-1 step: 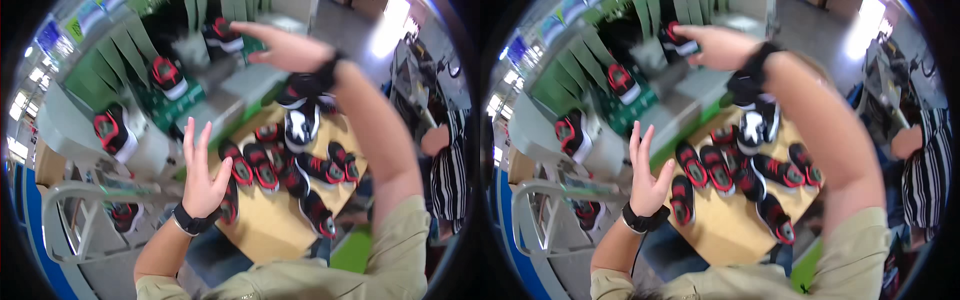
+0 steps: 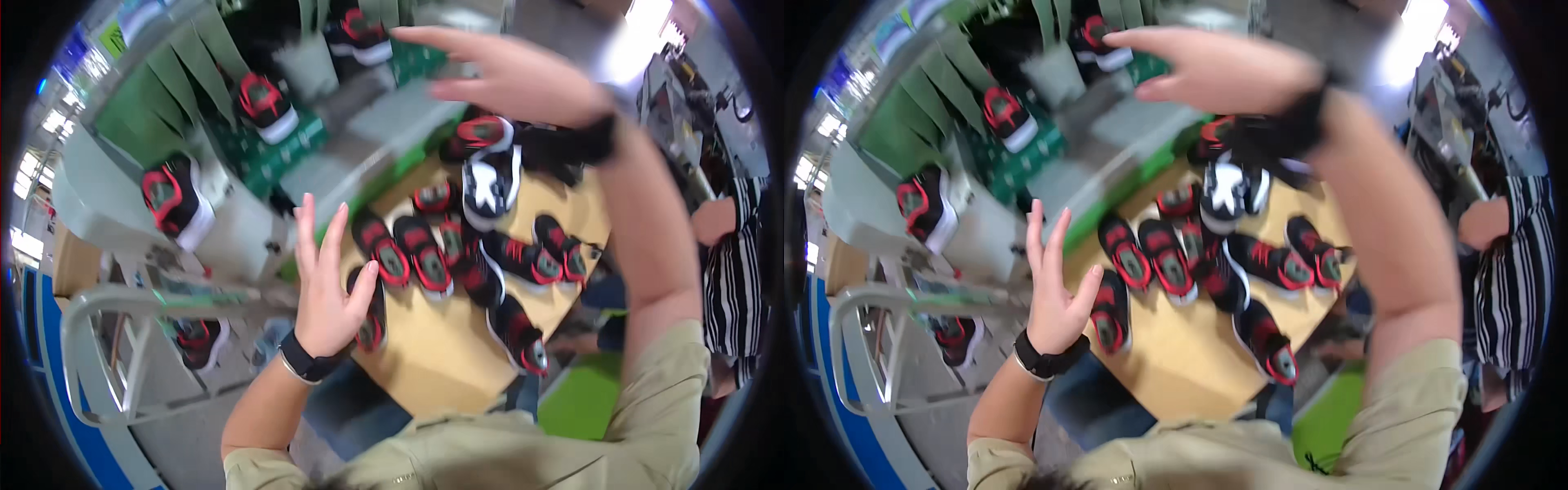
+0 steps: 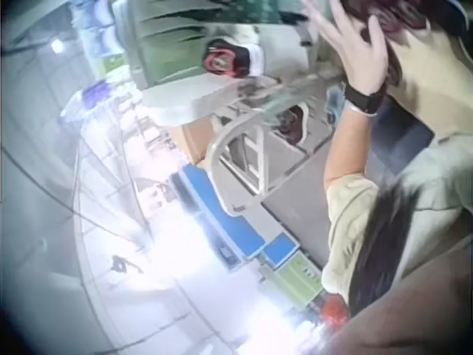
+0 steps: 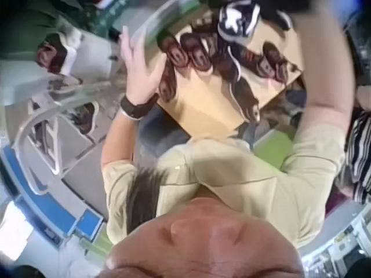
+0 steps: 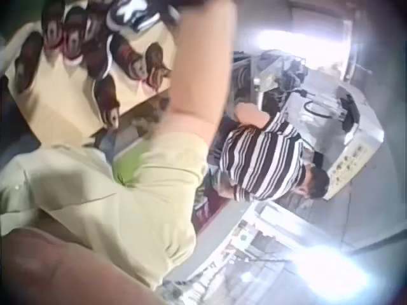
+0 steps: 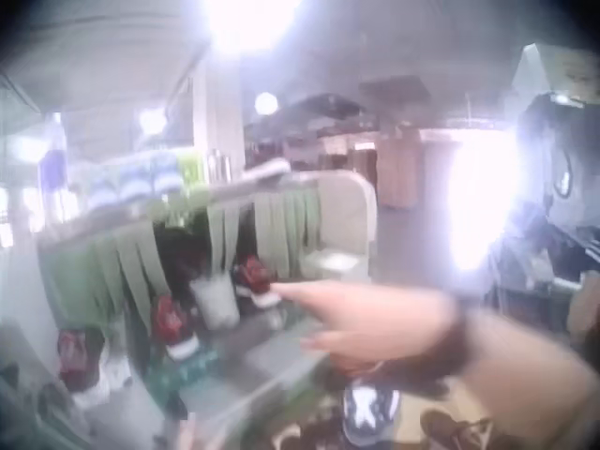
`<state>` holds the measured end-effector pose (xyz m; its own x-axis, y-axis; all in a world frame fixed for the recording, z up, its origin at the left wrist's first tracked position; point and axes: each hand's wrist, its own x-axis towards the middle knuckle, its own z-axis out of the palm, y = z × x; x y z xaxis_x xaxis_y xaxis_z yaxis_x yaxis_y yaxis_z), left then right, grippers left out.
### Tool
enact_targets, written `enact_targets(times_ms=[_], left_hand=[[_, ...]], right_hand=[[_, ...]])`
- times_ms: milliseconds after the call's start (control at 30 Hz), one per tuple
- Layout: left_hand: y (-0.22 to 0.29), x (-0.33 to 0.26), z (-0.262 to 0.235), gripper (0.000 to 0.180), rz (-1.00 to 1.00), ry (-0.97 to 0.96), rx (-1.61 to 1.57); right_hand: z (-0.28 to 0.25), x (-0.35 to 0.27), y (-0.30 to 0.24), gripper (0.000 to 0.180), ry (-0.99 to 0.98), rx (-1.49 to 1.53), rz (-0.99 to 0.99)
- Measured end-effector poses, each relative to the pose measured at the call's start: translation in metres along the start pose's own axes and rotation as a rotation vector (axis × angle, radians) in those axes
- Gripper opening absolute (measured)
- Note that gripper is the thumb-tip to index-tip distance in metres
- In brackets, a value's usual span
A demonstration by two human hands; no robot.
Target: The person picks up pairs of black and red sneakers from a wooden table and places them onto a green conveyor belt. They also handle light blue sneakers, moving them from the table to the conveyor. The person organizes the shoes into pairs and arranges them on the belt for processing.
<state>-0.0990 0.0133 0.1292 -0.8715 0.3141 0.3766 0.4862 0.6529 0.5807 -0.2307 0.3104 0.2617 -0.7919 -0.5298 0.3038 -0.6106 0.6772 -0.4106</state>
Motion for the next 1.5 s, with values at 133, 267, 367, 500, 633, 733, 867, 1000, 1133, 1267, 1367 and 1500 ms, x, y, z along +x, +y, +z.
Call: enact_targets(times_ms=[133, 267, 367, 500, 633, 733, 867, 1000, 1133, 1267, 1367, 1500], left_hand=[[-0.024, -0.061, 0.017, 0.068, -0.212, -0.041, -0.013], [-0.06, -0.088, 0.062, 0.074, -0.413, -0.023, -0.474], [-0.05, -0.099, 0.094, 0.065, -0.327, -0.042, -0.33], [-0.043, -0.128, 0.109, 0.047, -0.406, 0.112, -0.271], [-0.029, -0.146, 0.093, 0.049, -0.488, 0.219, -0.249], [-0.044, -0.137, 0.096, 0.056, -0.498, 0.284, -0.237], [-0.069, -0.114, 0.091, 0.075, -0.568, 0.244, -0.835], [-0.077, -0.136, 0.078, 0.055, -0.693, 0.482, -1.057], [-0.067, -0.159, 0.073, 0.052, -0.689, 0.401, -0.846], [-0.067, -0.148, 0.089, 0.08, -0.461, 0.209, -0.414], [-0.063, -0.137, 0.091, 0.085, -0.478, 0.174, -0.397], [-0.067, -0.133, 0.107, 0.077, -0.52, 0.298, -0.626]], right_hand=[[-0.077, -0.181, -0.096, 0.056, -0.17, 0.098, 0.334], [-0.048, -0.288, -0.101, 0.054, -0.087, 0.412, 0.743], [0.044, -0.322, -0.089, 0.057, 0.037, 0.579, 0.812], [0.184, -0.342, -0.114, 0.058, -0.013, -0.17, 0.524], [0.193, -0.353, -0.13, 0.045, -0.004, 0.008, 0.513], [0.198, -0.351, -0.152, 0.047, -0.094, 0.022, 0.397], [0.17, -0.318, -0.142, 0.045, -0.306, 0.077, 0.367], [0.161, -0.21, -0.122, 0.056, 0.033, 0.247, 0.265], [0.215, -0.088, -0.078, 0.057, 0.032, -0.007, 0.283], [0.271, -0.052, -0.055, 0.043, -0.242, -0.35, 0.421], [0.252, -0.064, -0.086, 0.033, -0.382, -0.177, 0.445], [0.262, -0.149, -0.114, 0.043, -0.28, -0.134, 0.309]])
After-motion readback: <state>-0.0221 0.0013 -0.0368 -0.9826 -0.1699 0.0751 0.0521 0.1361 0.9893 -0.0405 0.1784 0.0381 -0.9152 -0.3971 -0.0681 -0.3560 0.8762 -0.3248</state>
